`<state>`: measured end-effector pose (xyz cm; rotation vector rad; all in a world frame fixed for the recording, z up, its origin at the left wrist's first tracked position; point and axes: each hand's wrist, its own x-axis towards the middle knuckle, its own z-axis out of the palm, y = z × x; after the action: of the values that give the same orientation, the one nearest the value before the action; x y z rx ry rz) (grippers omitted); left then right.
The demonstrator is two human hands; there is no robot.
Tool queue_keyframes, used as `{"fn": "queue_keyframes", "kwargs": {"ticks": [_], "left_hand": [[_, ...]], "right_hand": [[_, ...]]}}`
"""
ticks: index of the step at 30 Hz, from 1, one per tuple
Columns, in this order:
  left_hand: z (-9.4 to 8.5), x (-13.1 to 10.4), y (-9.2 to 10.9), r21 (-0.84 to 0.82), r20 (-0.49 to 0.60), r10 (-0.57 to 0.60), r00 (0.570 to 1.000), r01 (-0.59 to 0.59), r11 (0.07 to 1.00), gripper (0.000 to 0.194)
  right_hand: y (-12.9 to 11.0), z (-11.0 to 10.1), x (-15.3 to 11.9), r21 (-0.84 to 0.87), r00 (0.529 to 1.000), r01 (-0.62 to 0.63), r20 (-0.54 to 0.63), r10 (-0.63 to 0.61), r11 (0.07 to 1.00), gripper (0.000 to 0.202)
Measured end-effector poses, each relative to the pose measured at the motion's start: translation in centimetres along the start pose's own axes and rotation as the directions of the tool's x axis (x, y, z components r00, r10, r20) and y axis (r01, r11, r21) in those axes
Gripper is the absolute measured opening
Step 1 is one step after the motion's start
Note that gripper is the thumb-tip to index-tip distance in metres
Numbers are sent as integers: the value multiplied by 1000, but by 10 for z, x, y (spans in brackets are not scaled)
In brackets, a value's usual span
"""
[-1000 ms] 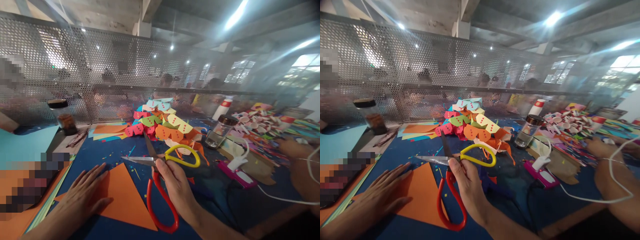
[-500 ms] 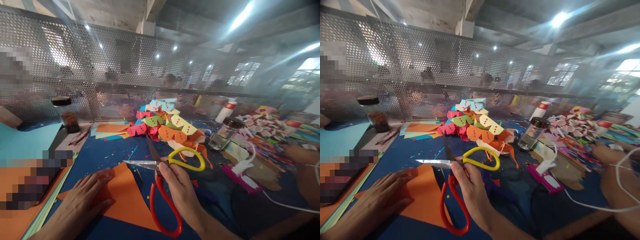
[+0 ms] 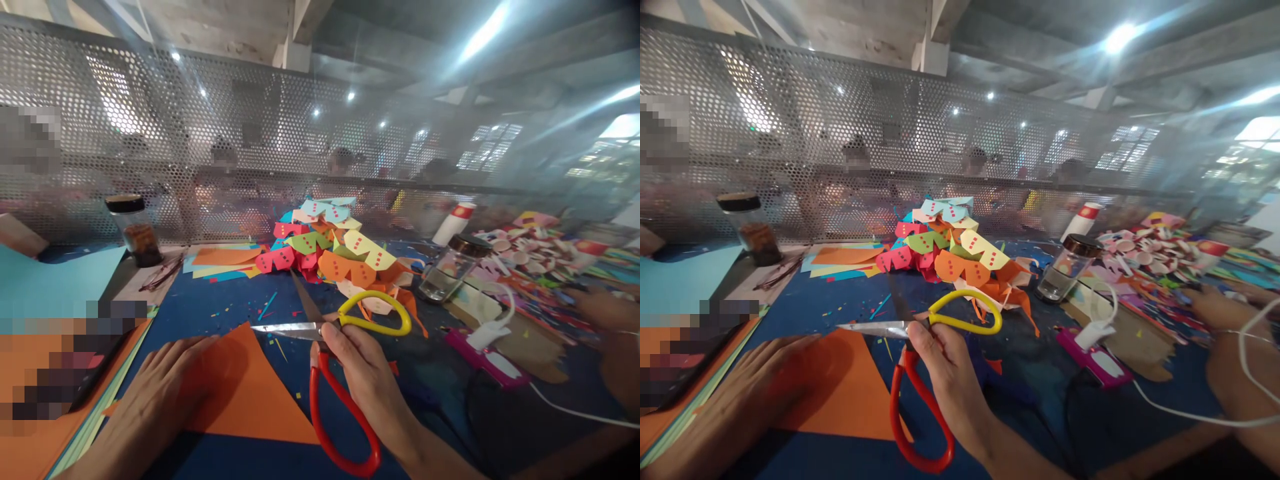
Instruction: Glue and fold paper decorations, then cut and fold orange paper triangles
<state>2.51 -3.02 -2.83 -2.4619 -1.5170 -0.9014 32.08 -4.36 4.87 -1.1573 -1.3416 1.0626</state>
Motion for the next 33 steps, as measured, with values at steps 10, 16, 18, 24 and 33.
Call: {"fn": "queue_keyframes", "kwargs": {"ticks": [10,16,18,24,33], "left_hand": [[-3,0,-3,-21,-70,88,994,-90,996,29],[-5,1,-14,-201,-30,-57,998,50,978,24],[-9,2,-15,-192,-49,-110,993,99,976,25],[-18,1,-19,-154,-95,-225,970,209,966,25],[-14,-1,-31,-234,-13,-266,964,256,938,23]], "right_hand": [[-2,-2,1,-91,1000,15,2,-15,996,48],[-8,-5,6,87,982,-124,156,110,988,44],[-14,-9,6,83,966,-150,223,129,985,44],[-23,-32,6,-151,887,-215,383,257,965,47],[-30,-55,11,-450,732,-324,438,521,832,43]]}}
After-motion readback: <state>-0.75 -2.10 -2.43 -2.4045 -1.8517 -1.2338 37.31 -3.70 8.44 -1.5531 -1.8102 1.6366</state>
